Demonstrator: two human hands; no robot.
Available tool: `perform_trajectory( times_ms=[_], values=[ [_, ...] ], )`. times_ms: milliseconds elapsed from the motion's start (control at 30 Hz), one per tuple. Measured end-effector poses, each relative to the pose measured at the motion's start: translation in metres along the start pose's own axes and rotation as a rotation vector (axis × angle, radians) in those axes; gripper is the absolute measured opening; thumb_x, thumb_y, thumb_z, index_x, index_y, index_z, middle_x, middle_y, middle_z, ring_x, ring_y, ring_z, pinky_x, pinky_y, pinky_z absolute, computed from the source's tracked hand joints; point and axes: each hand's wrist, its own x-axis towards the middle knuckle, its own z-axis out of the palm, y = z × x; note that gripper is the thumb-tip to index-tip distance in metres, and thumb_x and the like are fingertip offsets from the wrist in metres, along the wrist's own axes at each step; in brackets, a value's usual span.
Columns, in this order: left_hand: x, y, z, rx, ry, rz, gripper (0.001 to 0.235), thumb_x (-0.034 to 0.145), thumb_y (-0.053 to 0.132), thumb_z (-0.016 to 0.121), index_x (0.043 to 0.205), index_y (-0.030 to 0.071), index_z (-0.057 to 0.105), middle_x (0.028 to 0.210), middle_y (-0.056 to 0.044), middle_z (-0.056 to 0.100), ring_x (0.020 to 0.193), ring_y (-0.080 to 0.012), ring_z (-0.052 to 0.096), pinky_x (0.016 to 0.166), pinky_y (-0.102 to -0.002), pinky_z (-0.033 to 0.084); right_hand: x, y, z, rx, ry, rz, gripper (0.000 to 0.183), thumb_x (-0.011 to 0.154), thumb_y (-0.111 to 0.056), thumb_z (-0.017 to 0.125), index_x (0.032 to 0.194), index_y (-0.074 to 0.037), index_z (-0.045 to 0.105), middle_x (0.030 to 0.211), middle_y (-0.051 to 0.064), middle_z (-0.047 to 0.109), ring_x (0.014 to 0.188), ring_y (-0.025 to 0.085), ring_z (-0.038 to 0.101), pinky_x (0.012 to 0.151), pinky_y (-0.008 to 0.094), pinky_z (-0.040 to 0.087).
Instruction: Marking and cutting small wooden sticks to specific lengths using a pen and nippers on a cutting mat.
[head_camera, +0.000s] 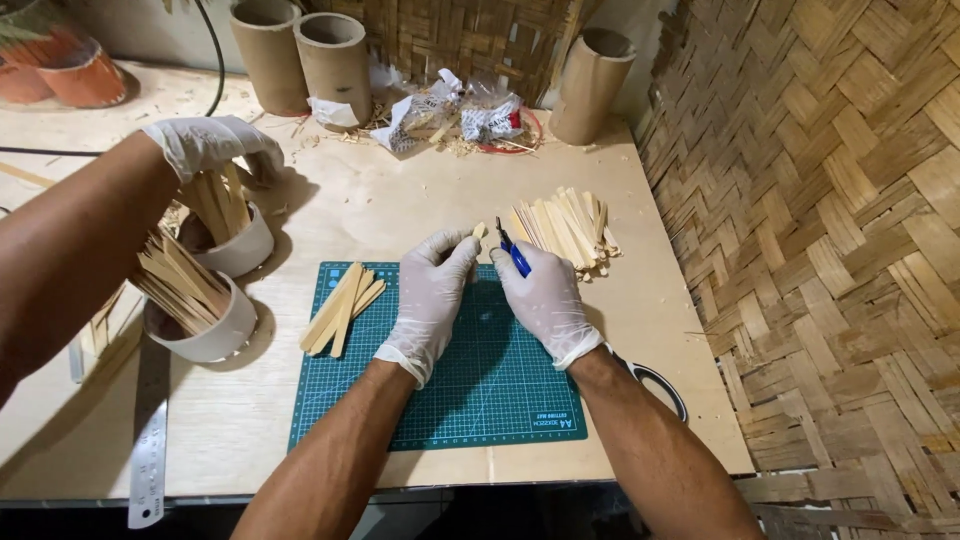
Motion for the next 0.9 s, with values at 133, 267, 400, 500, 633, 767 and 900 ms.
perform_trajectory(
  times_ms=[133, 267, 400, 500, 633, 767, 900],
  values=[
    [-0.003, 0.005, 0.004, 0.073, 0.01, 0.001, 0.009, 0.087, 0.013, 0.076, 0.092, 0.007, 0.08, 0.069, -0.004, 0.068, 0.064, -0.0091, 0.06, 0.06, -0.024, 0.049, 0.002, -0.002, 0.0, 0.009, -0.014, -0.019, 0.037, 0.094, -0.049, 0.067, 0.082, -0.014, 0.07, 0.064, 0.014, 0.066, 0.071, 0.034, 0.071, 0.064, 0.042, 0.054],
    [0.001, 0.001, 0.002, 0.193, 0.034, 0.048, 0.008, 0.084, 0.015, 0.078, 0.09, 0.011, 0.082, 0.067, -0.004, 0.07, 0.063, -0.0086, 0.061, 0.058, -0.025, 0.052, -0.002, -0.011, -0.003, 0.023, -0.034, -0.05, 0.037, 0.095, -0.048, 0.067, 0.086, -0.012, 0.073, 0.065, 0.018, 0.067, 0.07, 0.035, 0.07, 0.064, 0.045, 0.053],
    [0.005, -0.002, 0.002, 0.234, 0.033, 0.065, 0.009, 0.083, 0.015, 0.078, 0.09, 0.013, 0.082, 0.069, -0.005, 0.073, 0.065, -0.0097, 0.067, 0.06, -0.026, 0.056, -0.002, -0.01, -0.003, -0.012, -0.066, -0.012, 0.034, 0.094, -0.052, 0.066, 0.09, -0.02, 0.077, 0.066, 0.013, 0.068, 0.075, 0.034, 0.072, 0.066, 0.044, 0.055],
    [0.007, -0.007, -0.001, 0.277, 0.028, 0.076, 0.013, 0.083, 0.018, 0.079, 0.095, 0.016, 0.083, 0.068, -0.003, 0.073, 0.064, -0.0082, 0.066, 0.061, -0.025, 0.057, -0.002, -0.008, -0.004, -0.023, -0.074, 0.004, 0.036, 0.093, -0.053, 0.066, 0.092, -0.02, 0.078, 0.068, 0.014, 0.069, 0.077, 0.035, 0.073, 0.067, 0.045, 0.055],
    [0.008, -0.011, -0.003, 0.263, 0.005, 0.087, 0.013, 0.085, 0.015, 0.076, 0.096, 0.013, 0.083, 0.066, -0.005, 0.071, 0.065, -0.0103, 0.064, 0.06, -0.028, 0.055, -0.002, -0.011, -0.008, -0.048, -0.069, 0.012, 0.035, 0.094, -0.053, 0.066, 0.094, -0.02, 0.079, 0.068, 0.013, 0.071, 0.078, 0.034, 0.074, 0.068, 0.044, 0.057],
    [0.001, 0.002, -0.002, 0.264, -0.004, 0.088, 0.014, 0.085, 0.014, 0.075, 0.096, 0.011, 0.083, 0.066, -0.005, 0.071, 0.066, -0.011, 0.062, 0.059, -0.029, 0.054, -0.004, -0.01, -0.01, -0.039, -0.075, 0.015, 0.036, 0.094, -0.053, 0.066, 0.094, -0.019, 0.079, 0.065, 0.011, 0.069, 0.074, 0.032, 0.073, 0.069, 0.042, 0.056],
    [0.005, -0.004, -0.006, 0.291, -0.023, 0.096, 0.015, 0.085, 0.015, 0.075, 0.097, 0.013, 0.083, 0.065, -0.005, 0.071, 0.064, -0.0101, 0.062, 0.058, -0.028, 0.054, -0.005, -0.011, -0.011, -0.065, -0.075, 0.001, 0.035, 0.094, -0.053, 0.066, 0.094, -0.02, 0.079, 0.065, 0.012, 0.068, 0.075, 0.033, 0.073, 0.069, 0.043, 0.056]
  ],
)
